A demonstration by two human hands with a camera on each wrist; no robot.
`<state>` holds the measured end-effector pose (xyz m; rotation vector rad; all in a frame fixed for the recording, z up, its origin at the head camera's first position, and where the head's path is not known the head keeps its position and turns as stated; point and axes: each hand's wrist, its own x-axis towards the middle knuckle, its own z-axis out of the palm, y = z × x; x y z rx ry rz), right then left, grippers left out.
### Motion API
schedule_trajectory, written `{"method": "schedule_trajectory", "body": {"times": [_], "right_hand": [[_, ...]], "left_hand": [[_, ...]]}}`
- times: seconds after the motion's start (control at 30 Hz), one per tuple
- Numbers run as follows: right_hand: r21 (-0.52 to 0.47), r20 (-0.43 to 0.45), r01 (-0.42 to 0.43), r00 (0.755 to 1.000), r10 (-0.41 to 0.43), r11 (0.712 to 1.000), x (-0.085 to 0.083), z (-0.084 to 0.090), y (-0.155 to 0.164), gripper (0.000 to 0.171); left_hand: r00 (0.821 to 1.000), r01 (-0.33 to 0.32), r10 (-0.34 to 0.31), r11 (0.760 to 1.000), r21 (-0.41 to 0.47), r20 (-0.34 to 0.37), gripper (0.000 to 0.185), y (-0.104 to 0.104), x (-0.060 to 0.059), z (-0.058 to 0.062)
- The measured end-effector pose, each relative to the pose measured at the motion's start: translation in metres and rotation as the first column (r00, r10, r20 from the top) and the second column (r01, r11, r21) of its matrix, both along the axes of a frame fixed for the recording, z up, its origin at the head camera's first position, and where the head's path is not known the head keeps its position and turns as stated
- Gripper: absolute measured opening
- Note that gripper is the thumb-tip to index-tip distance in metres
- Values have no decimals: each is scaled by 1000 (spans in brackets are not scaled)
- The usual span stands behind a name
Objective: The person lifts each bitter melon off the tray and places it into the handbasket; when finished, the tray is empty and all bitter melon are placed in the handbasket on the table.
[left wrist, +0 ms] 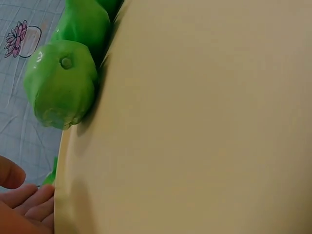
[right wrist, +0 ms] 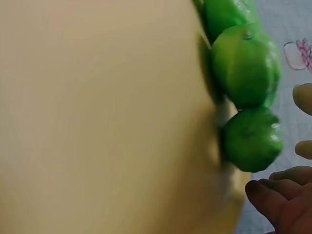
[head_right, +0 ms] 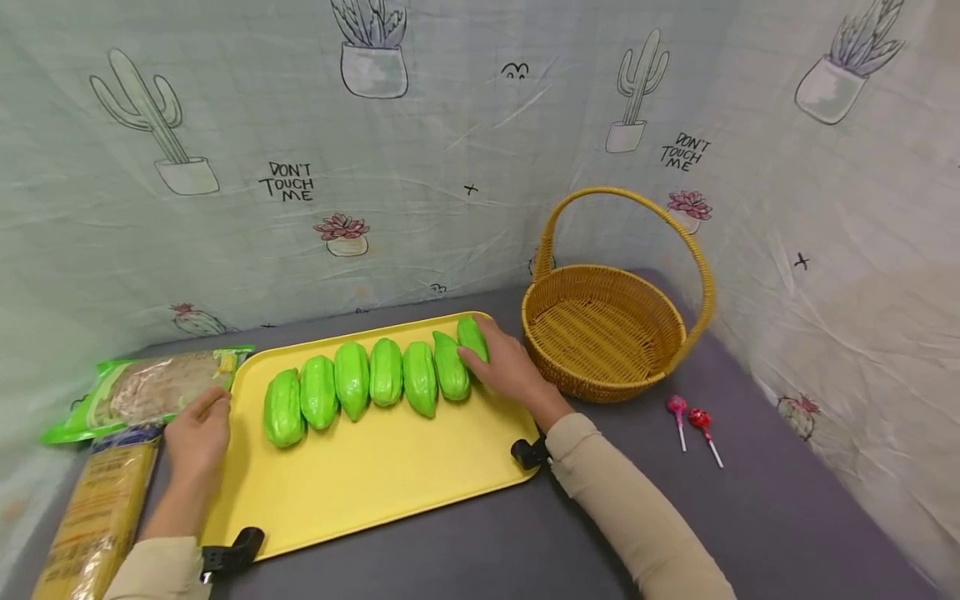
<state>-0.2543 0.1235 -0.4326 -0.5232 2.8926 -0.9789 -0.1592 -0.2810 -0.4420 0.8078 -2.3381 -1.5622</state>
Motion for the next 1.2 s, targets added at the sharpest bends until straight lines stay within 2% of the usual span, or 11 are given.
{"method": "schedule_trajectory", "body": {"times": [0.13,0.27,0.5,0.73,1.2], "right_hand": [[-25,21,38,999,-37,999,-3,-8,0,73],[-48,31,58,998,-57,997,-6,-16,-2,71],[-85,78,85,994,-78,993,-8,-18,-1,73],[-112,100,74,993,-63,991,-9,-19,1,72],[-153,80,70,995,-58,986,-9,-19,4,69]], "left_hand": [[995,-96,96,995,-23,-11,48,2,-5,-6],[989,-144,144,989,-37,-17,45,2,-6,-9],[987,-158,157,987,-24,-9,45,3,-7,-13],[985,-174,175,984,-39,2,44,2,-9,-16],[983,-174,177,982,-69,48,46,3,-10,-16]]}}
